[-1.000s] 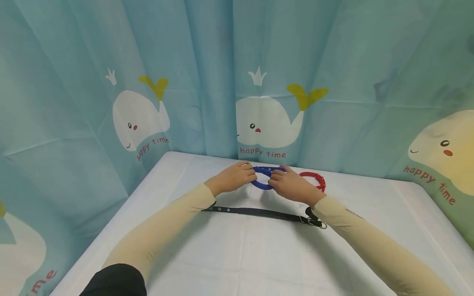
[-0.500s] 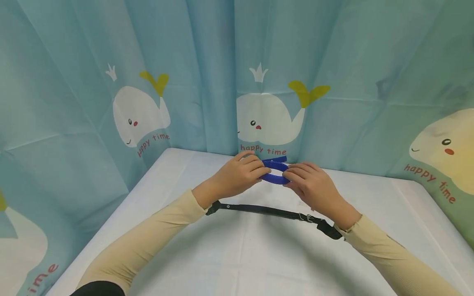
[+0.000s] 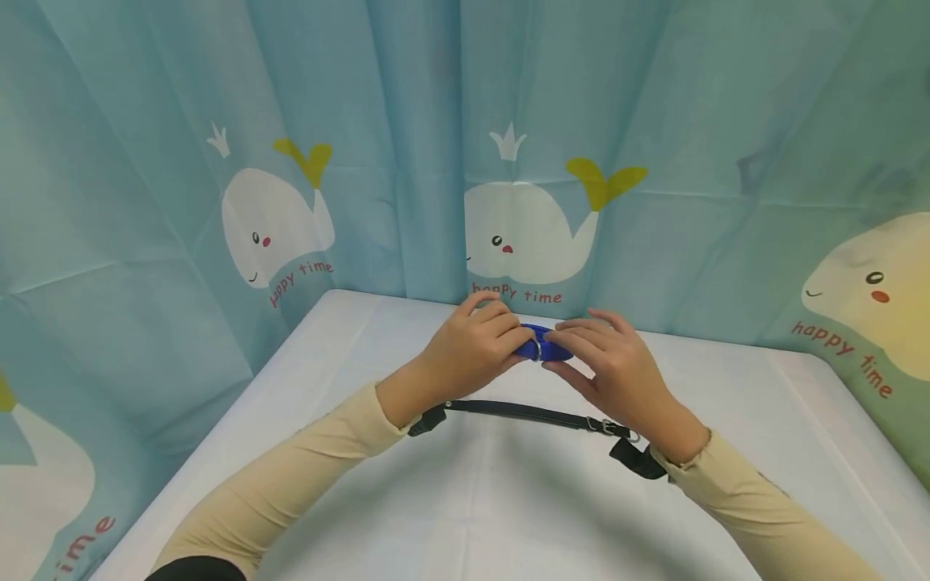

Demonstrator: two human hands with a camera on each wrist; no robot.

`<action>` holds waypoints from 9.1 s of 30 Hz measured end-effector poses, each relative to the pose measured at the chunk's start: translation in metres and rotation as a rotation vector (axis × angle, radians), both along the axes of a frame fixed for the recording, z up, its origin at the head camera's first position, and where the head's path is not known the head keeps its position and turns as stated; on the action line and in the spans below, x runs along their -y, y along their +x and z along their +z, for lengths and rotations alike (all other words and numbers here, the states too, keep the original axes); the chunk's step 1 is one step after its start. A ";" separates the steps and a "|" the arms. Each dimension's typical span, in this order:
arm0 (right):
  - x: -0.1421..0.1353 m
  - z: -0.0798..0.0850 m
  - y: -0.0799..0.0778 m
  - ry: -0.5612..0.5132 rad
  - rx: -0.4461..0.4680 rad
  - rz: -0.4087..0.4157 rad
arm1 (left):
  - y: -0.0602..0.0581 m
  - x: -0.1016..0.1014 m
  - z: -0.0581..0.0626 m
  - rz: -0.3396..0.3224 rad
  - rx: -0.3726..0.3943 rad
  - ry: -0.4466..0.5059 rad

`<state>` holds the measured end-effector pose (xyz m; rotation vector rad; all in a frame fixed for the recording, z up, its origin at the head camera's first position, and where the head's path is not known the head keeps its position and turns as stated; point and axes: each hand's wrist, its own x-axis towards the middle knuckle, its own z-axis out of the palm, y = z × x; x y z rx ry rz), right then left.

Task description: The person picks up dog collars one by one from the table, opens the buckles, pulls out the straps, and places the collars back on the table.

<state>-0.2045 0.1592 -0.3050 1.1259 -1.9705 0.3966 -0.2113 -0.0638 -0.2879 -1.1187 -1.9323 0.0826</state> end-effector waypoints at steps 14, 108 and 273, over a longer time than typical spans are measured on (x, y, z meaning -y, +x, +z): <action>0.007 0.012 0.012 -0.098 -0.138 0.045 | 0.011 0.001 0.010 -0.051 0.037 0.060; -0.001 0.008 0.017 -0.138 -0.079 0.203 | 0.024 0.007 0.009 -0.212 0.356 0.079; -0.007 -0.010 0.013 0.014 -0.168 0.198 | 0.017 0.012 -0.030 -0.394 0.200 0.172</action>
